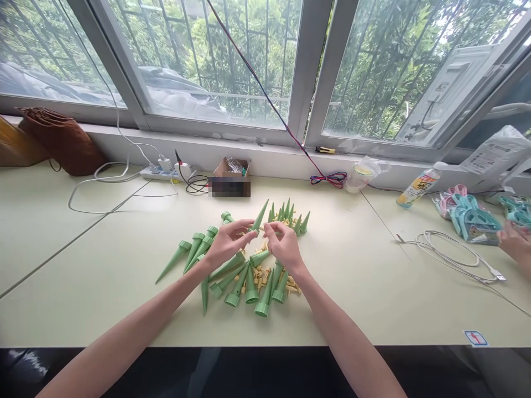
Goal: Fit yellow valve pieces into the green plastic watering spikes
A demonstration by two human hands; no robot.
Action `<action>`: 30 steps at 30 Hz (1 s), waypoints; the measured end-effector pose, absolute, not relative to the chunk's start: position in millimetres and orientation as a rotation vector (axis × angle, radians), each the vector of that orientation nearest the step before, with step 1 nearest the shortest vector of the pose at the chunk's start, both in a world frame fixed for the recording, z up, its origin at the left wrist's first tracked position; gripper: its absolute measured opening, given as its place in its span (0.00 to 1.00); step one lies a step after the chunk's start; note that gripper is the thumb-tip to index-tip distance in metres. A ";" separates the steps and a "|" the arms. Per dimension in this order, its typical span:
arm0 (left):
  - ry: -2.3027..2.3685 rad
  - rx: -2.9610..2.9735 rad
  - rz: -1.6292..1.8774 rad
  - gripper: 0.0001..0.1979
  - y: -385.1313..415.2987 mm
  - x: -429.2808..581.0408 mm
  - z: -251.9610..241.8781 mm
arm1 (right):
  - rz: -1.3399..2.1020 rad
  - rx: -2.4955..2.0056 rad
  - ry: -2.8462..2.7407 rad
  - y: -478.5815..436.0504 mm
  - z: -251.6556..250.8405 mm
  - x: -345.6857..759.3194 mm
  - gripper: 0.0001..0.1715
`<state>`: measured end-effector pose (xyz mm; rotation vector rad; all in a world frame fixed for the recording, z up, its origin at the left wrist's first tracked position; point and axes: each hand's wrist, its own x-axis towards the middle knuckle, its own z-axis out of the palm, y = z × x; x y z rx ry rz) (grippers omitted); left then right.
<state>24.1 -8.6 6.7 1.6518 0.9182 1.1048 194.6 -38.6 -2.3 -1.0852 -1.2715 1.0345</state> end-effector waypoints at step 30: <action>0.730 1.673 1.072 0.18 -1.8 22.1 4.1 | 1.804 -0.815 -1.032 -33.7 0.5 207.9 0.21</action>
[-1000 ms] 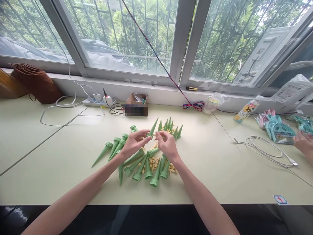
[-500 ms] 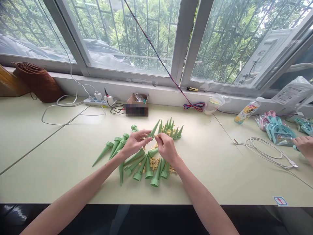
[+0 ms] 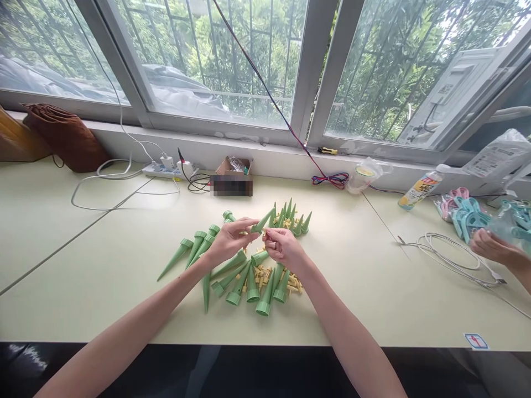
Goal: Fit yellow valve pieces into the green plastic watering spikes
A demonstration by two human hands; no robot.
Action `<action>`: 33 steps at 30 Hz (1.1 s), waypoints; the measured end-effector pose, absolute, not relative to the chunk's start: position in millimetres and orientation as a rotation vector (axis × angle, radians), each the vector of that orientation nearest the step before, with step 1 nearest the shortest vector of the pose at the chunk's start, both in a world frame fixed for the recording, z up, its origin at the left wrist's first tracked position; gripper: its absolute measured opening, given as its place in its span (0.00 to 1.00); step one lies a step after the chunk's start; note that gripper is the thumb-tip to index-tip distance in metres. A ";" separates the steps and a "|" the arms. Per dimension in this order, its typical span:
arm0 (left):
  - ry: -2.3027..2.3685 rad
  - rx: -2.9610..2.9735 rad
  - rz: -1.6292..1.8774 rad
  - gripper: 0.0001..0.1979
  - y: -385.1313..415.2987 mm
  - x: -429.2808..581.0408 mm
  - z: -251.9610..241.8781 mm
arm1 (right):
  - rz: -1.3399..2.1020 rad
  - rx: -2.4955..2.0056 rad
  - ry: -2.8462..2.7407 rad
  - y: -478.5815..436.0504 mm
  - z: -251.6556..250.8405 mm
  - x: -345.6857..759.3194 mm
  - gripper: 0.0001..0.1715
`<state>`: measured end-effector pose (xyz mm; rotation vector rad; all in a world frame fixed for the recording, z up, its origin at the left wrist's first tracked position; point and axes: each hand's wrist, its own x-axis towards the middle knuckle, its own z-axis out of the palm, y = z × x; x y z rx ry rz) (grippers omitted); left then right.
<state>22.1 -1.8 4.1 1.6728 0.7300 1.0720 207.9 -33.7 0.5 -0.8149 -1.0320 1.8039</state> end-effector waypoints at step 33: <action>0.768 1.606 1.017 0.20 -13.9 27.8 4.7 | 0.764 -1.145 -1.424 -41.6 -6.8 196.3 0.26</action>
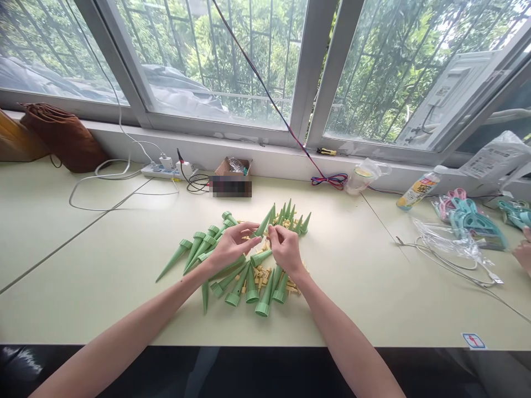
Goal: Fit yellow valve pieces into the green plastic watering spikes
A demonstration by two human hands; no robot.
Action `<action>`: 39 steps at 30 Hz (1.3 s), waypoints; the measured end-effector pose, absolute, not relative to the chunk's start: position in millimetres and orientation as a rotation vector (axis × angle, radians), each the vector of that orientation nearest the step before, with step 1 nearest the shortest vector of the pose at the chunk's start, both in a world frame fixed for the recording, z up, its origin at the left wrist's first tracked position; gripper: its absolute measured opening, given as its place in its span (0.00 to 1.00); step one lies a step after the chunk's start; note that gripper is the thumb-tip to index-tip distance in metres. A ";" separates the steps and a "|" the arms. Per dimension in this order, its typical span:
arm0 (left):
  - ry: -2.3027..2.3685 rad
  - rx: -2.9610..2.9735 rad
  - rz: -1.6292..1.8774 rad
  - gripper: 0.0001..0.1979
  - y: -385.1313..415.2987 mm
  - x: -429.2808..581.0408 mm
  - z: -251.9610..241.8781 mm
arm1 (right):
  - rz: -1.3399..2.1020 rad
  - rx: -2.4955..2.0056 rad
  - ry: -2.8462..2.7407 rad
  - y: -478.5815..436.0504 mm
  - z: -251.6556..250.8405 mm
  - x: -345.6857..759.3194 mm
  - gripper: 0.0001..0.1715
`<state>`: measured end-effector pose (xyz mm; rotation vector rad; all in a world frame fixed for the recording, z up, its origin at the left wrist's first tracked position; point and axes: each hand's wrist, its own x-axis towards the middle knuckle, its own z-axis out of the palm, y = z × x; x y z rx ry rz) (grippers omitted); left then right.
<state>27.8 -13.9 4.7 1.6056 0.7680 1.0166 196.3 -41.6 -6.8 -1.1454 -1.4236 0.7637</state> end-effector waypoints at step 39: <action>0.644 1.571 0.798 0.24 -9.4 24.0 -2.7 | 0.184 -1.115 -1.778 -45.3 -5.1 190.8 0.07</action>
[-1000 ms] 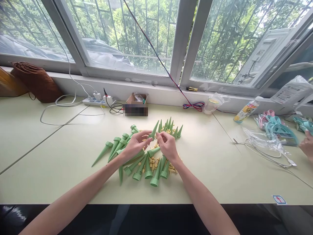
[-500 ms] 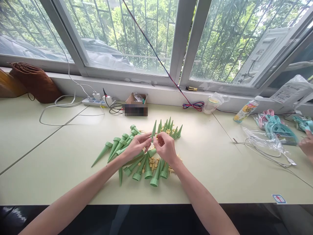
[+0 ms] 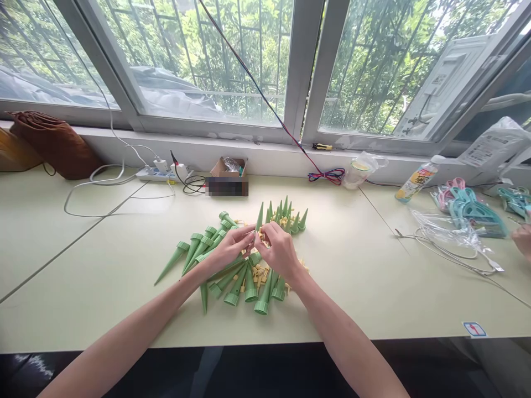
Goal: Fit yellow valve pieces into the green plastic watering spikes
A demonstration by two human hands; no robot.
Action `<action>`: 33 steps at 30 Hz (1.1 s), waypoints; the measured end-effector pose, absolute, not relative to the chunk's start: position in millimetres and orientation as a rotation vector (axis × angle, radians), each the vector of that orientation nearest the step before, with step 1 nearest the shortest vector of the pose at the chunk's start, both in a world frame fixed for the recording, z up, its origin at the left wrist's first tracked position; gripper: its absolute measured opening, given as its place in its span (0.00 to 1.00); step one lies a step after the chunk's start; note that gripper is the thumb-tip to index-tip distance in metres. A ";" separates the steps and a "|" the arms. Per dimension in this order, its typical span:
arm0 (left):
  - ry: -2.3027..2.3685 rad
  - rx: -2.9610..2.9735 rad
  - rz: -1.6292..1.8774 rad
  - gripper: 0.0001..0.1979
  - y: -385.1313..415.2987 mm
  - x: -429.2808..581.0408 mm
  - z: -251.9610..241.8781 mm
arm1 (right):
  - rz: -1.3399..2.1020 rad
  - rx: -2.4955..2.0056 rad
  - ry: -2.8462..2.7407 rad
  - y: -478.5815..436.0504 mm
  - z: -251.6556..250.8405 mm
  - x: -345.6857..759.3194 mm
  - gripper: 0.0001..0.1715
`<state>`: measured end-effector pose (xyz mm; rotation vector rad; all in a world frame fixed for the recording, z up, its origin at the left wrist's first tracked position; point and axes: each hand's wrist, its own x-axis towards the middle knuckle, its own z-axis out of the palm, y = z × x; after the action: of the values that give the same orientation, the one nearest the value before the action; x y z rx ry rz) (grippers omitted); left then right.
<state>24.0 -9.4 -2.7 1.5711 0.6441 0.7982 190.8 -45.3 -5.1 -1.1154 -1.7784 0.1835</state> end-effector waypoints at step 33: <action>0.553 1.577 0.747 0.20 -8.8 26.7 -3.2 | 0.105 -1.134 -1.775 -43.2 -7.7 188.7 0.11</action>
<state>26.7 -8.8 -3.2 1.5767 0.5534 0.7466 188.7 -43.2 -7.7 -1.1337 -1.7754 0.1045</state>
